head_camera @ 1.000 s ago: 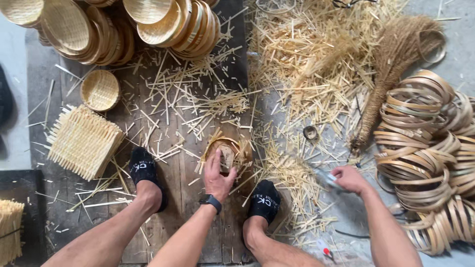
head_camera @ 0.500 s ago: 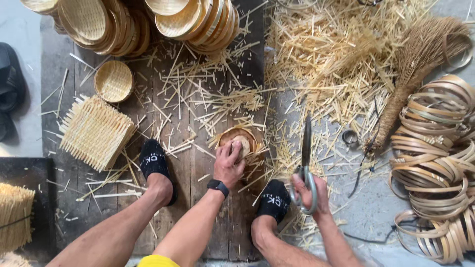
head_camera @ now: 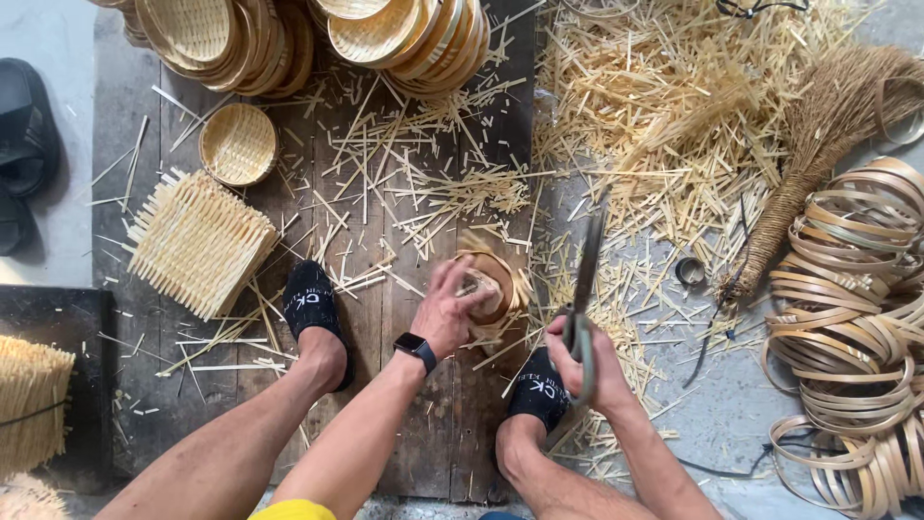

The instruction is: The person sits on the floor of a bamboo workshop and assembles round woven baskets, fitting a woven bamboo panel onto a round wooden base and folding and tucking bamboo strips around the rim. They use scissors to trim excess bamboo strips and set finished baskets with a stack of completed ones.

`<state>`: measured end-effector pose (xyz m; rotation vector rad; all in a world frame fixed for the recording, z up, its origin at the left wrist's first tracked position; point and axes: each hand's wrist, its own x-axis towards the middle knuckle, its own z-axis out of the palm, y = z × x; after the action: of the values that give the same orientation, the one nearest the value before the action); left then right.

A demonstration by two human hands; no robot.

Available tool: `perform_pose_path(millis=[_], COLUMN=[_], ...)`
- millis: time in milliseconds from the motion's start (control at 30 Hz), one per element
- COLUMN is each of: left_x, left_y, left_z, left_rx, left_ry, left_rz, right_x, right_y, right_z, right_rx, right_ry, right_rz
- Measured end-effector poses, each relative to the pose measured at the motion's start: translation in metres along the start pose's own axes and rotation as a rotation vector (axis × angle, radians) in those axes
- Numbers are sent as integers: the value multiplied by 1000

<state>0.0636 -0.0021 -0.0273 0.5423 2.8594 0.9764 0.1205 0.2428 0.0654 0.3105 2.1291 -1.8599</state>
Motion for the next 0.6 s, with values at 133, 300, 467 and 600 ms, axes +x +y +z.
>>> perform_pose_path(millis=[133, 300, 467, 600], left_x=[-6, -6, -2, -1], left_y=[16, 18, 15, 31], left_z=[-3, 1, -8, -9], left_rx=[-151, -124, -15, -38], left_ry=[3, 28, 57, 87], left_rz=[-183, -181, -74, -190], right_x=[-8, 18, 7, 16], right_y=[4, 29, 42, 51], right_z=[17, 21, -8, -33], right_rx=[-186, -191, -17, -809], right_ry=[113, -214, -177, -52], right_rz=[-26, 593, 226, 332])
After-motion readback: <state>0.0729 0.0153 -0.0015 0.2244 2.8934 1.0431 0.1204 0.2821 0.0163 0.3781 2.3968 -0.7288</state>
